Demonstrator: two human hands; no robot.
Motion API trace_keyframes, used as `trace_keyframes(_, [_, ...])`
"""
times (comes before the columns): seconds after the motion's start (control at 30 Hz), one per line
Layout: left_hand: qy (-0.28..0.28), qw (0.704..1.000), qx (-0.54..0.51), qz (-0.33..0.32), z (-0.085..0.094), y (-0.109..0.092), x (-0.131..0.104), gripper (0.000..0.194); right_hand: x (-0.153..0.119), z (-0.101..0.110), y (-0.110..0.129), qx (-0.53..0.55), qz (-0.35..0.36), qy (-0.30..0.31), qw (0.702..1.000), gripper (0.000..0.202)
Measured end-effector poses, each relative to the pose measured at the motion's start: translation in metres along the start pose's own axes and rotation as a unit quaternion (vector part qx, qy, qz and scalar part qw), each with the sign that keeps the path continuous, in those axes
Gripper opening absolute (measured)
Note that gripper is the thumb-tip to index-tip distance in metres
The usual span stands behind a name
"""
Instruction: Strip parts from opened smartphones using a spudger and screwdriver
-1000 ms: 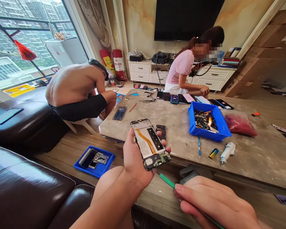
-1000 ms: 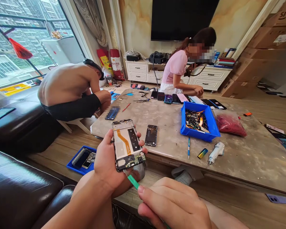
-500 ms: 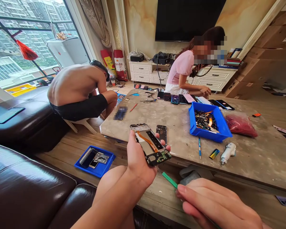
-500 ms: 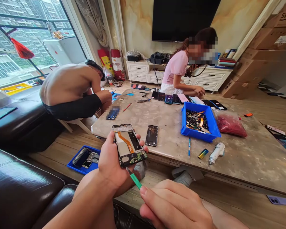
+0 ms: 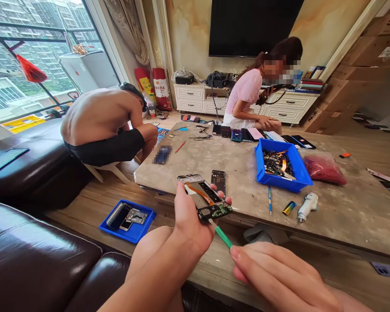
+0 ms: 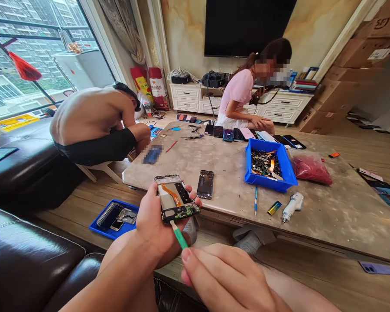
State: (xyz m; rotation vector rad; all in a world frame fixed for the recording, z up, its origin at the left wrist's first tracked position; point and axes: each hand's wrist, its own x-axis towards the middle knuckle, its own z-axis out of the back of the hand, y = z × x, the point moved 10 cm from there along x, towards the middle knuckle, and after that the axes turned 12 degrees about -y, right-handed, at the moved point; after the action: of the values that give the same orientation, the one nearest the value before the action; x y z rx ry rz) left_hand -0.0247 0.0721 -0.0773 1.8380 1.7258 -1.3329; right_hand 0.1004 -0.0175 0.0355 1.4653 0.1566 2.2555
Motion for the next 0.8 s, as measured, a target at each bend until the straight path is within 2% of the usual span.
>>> trace_keyframes(0.2, [0.025,1.000,-0.003,-0.007,-0.007,0.000,-0.002,0.055,-0.008,-0.001,-0.004,-0.042,-0.013,-0.007,0.999,0.033])
trace_keyframes(0.4, [0.035,0.999,0.005,-0.018,-0.008,-0.001,-0.003,0.052,-0.013,-0.009,-0.007,-0.018,-0.013,-0.010,1.000,0.025])
trace_keyframes(0.57, [0.013,1.000,0.020,0.012,-0.004,0.016,-0.005,0.067,-0.006,-0.008,-0.012,-0.008,0.007,-0.026,1.000,0.026])
trace_keyframes(0.63, [0.014,0.998,0.046,0.032,-0.003,0.026,-0.007,0.073,-0.004,-0.011,-0.015,-0.003,0.018,-0.014,1.000,0.023])
trace_keyframes(0.7, [0.019,0.997,0.068,0.045,-0.003,0.035,-0.009,0.075,-0.005,-0.015,-0.017,0.014,0.026,0.009,1.000,0.022])
trace_keyframes(0.8, [0.013,0.997,0.068,0.031,-0.002,0.039,-0.009,0.073,-0.006,-0.015,-0.020,0.027,0.020,0.008,0.999,0.021])
